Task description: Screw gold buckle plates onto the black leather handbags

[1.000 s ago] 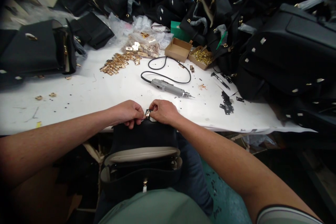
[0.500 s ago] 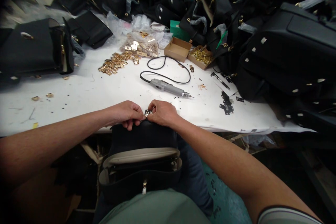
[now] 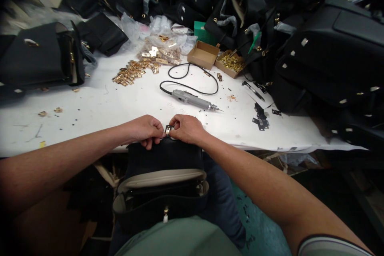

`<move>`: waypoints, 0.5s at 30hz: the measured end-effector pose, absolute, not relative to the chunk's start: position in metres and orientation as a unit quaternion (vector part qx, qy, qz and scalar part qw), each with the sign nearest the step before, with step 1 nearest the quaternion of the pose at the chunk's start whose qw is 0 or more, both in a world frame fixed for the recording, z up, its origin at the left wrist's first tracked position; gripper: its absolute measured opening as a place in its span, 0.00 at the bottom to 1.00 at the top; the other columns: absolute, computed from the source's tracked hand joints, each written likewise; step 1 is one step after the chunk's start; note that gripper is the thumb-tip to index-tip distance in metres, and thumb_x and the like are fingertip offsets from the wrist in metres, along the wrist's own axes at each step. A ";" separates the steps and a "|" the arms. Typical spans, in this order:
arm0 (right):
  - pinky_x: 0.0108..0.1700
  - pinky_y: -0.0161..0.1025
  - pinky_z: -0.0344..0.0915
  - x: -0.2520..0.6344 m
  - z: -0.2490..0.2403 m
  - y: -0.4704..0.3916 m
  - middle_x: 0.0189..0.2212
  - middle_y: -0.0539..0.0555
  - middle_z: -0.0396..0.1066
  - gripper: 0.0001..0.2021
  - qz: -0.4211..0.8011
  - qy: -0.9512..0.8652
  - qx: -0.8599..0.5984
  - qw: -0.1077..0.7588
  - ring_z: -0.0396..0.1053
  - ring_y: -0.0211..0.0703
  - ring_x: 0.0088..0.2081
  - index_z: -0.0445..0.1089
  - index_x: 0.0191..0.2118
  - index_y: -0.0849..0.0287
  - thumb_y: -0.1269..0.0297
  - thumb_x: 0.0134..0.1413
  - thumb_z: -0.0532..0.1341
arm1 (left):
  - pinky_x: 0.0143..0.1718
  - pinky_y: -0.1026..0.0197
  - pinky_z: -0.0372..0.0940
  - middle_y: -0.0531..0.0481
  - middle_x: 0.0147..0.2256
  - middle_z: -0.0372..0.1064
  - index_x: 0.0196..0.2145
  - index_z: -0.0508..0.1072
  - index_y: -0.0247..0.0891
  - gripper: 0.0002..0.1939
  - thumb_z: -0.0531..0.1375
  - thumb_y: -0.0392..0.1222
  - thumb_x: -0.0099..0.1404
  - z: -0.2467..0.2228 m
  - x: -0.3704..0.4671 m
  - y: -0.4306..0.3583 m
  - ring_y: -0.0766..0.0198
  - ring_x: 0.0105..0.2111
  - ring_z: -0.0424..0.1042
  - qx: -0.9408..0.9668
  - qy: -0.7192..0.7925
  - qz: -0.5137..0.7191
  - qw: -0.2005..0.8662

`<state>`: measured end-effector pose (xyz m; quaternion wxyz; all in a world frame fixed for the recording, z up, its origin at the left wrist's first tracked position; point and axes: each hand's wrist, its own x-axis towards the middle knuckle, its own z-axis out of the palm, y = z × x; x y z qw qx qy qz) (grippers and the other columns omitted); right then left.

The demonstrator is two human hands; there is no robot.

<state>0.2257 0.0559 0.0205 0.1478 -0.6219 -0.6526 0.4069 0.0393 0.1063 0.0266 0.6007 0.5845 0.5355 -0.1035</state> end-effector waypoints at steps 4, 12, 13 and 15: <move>0.32 0.33 0.57 0.229 0.015 0.057 0.30 0.45 0.75 0.12 0.421 -0.664 -0.597 0.158 0.69 0.35 0.31 0.74 0.41 0.56 0.67 0.46 0.66 | 0.15 0.67 0.58 0.51 0.21 0.72 0.27 0.70 0.36 0.05 0.62 0.39 0.57 0.030 0.042 0.105 0.66 0.15 0.70 0.588 0.538 -0.108 0.594; 0.31 0.33 0.55 0.225 0.019 0.056 0.31 0.44 0.75 0.12 0.377 -0.673 -0.620 0.147 0.68 0.37 0.31 0.75 0.40 0.53 0.63 0.46 0.67 | 0.15 0.67 0.57 0.53 0.20 0.71 0.25 0.69 0.36 0.04 0.61 0.36 0.57 0.033 0.047 0.105 0.66 0.15 0.69 0.591 0.554 -0.129 0.572; 0.30 0.34 0.55 0.223 0.020 0.056 0.31 0.44 0.75 0.12 0.372 -0.672 -0.625 0.141 0.68 0.37 0.31 0.74 0.40 0.53 0.62 0.46 0.67 | 0.15 0.67 0.57 0.53 0.20 0.71 0.25 0.68 0.36 0.04 0.61 0.36 0.56 0.033 0.048 0.106 0.66 0.15 0.69 0.591 0.556 -0.131 0.570; 0.30 0.34 0.55 0.221 0.022 0.057 0.31 0.44 0.75 0.12 0.362 -0.669 -0.636 0.131 0.69 0.38 0.31 0.74 0.39 0.53 0.61 0.45 0.67 | 0.15 0.67 0.56 0.53 0.19 0.71 0.25 0.68 0.37 0.05 0.61 0.36 0.55 0.033 0.048 0.107 0.66 0.14 0.69 0.592 0.558 -0.133 0.566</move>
